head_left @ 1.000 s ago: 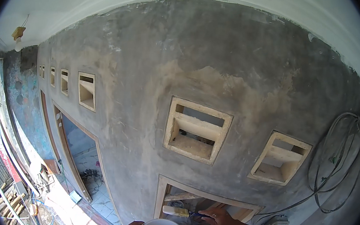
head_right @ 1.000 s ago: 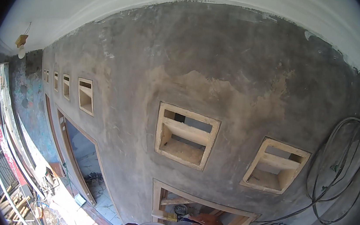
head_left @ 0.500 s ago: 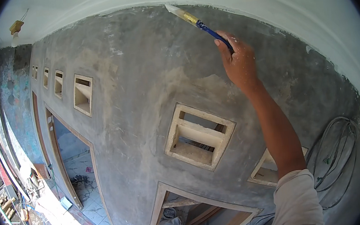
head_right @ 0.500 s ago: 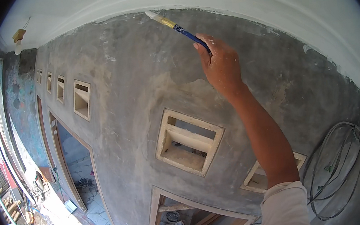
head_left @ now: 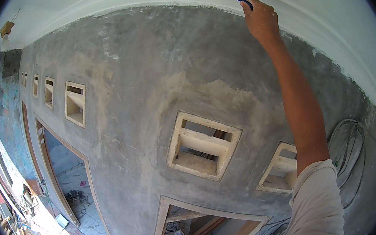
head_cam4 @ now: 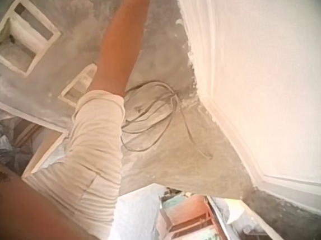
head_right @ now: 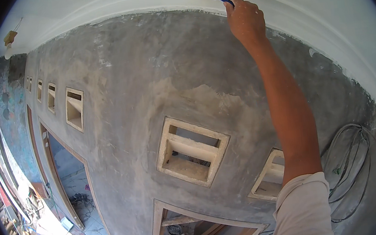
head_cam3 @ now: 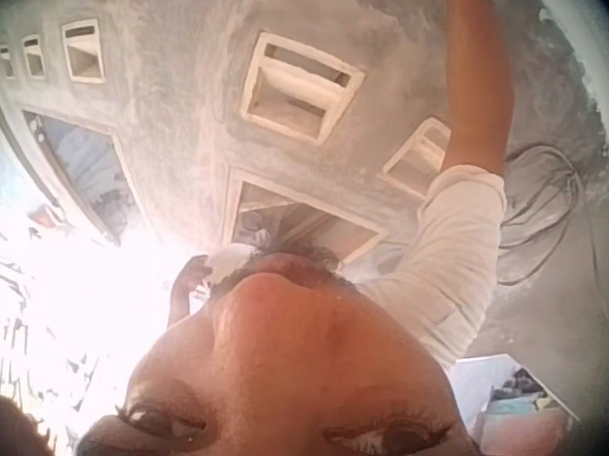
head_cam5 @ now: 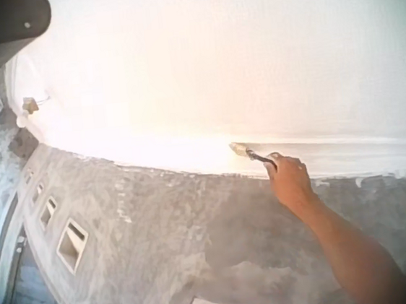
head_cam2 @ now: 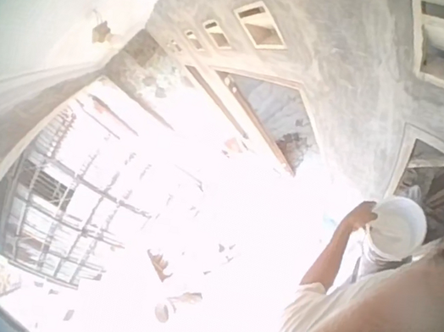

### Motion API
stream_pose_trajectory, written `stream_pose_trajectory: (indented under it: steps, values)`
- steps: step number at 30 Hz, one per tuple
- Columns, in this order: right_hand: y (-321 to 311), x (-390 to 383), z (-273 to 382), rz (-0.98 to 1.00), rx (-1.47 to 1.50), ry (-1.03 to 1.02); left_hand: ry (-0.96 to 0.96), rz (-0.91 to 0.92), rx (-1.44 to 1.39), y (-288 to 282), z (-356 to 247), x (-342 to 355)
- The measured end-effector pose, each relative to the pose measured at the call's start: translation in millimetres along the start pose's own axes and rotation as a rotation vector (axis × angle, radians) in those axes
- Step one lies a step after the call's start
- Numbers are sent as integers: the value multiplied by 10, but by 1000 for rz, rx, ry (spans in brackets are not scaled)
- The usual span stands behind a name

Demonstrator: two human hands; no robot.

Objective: The person dips a paintbrush into a bucket of paint and applies paint along the ceiling molding.

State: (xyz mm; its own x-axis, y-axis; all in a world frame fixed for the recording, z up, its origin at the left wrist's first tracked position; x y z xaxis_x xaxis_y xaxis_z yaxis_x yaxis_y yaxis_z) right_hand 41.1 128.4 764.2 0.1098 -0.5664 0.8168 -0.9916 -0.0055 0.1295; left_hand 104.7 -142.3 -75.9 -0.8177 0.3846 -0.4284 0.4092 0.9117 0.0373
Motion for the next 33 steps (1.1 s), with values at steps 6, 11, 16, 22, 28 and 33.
stream_pose_trajectory:
  steps: [6, 11, 16, 22, 28, 33]
  values:
    - [-1075, -840, -857, -99, -148, 216, 18, 75, -108, -105, 112, 6]
    - [-1583, -1455, -878, -187, -124, 323, -148, -134, 174, 163, -595, -414]
    - [-1094, -1222, -25, -71, -3, 73, 18, 45, 350, 92, -87, 177]
    - [-33, -386, 556, -158, 176, -231, -110, -96, 64, 153, -187, -178]
    - [574, 82, 636, 35, 54, -164, -84, -163, 344, 260, -932, -733]
    - [310, 60, 372, 63, -37, -97, 194, -74, 592, 3, -29, 153]
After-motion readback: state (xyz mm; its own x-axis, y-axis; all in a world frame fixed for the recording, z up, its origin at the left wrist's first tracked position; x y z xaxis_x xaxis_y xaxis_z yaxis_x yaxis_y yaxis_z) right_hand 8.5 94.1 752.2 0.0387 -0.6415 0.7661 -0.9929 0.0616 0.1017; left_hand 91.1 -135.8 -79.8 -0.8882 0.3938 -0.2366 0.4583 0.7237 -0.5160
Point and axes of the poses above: each hand's wrist, its own x-axis towards the middle knuckle, its own y-axis out of the palm, z = x × y, the point moved 3 cm from there along x, towards the middle knuckle, and after that the axes turned 14 degrees about -y, right-handed, at the moved point
